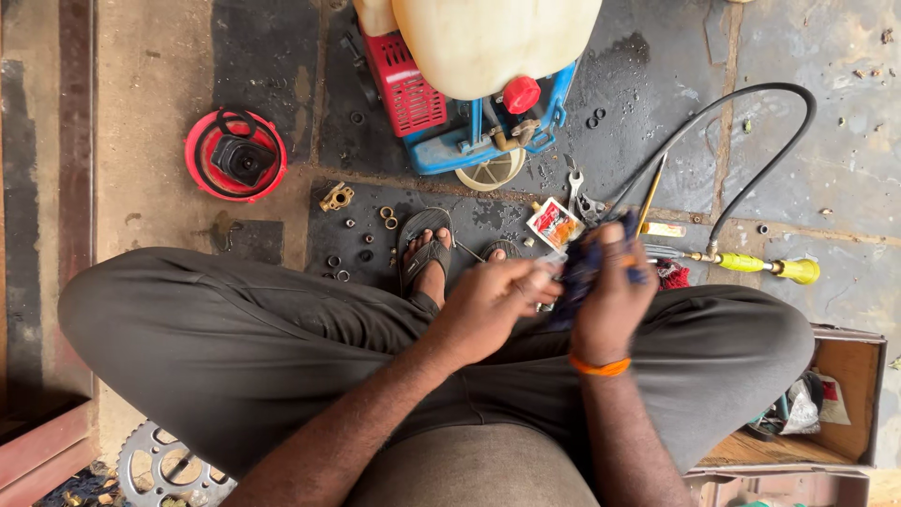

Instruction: The person sits on the floor and works on a brass carburetor removed from a small engine sprayer. They unscrew and remove fittings from the carburetor using a T-handle tool, then wipe the carburetor and small metal parts clean with a blue rag.

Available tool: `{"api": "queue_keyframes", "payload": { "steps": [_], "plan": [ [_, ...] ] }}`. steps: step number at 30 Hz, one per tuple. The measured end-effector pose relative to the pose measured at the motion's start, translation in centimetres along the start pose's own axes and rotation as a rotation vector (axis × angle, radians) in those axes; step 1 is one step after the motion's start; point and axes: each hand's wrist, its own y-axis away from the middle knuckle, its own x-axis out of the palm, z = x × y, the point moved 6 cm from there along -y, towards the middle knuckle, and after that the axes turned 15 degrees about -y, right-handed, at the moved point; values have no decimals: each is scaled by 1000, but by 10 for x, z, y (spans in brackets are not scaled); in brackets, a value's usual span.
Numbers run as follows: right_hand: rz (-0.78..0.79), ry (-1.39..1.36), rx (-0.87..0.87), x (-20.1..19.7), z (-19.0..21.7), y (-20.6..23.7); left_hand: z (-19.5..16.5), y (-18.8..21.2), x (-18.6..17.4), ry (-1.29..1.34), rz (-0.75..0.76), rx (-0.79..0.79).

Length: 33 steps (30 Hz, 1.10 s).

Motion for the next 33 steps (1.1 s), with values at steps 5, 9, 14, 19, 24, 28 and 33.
{"api": "queue_keyframes", "payload": {
  "steps": [5, 9, 14, 19, 24, 28, 33],
  "plan": [
    [522, 548, -407, 26, 44, -1, -18, 2, -22, -151, 166, -51],
    [539, 291, 305, 23, 2, 18, -20, 3, -45, -239, 23, -162],
    [426, 325, 179, 27, -3, 24, -21, 3, -45, 37, -150, -71],
    [392, 726, -283, 54, 30, 34, 7, 1, -16, 366, -71, -298],
    [707, 966, -580, 92, 42, 75, -6, -5, -34, 435, -170, -43],
    [842, 686, -243, 81, 25, 69, -20, -4, -45, 487, -174, -99],
    [689, 158, 339, 39, 8, 36, -39, 1, -54, 466, -126, -116]
  ]
}}
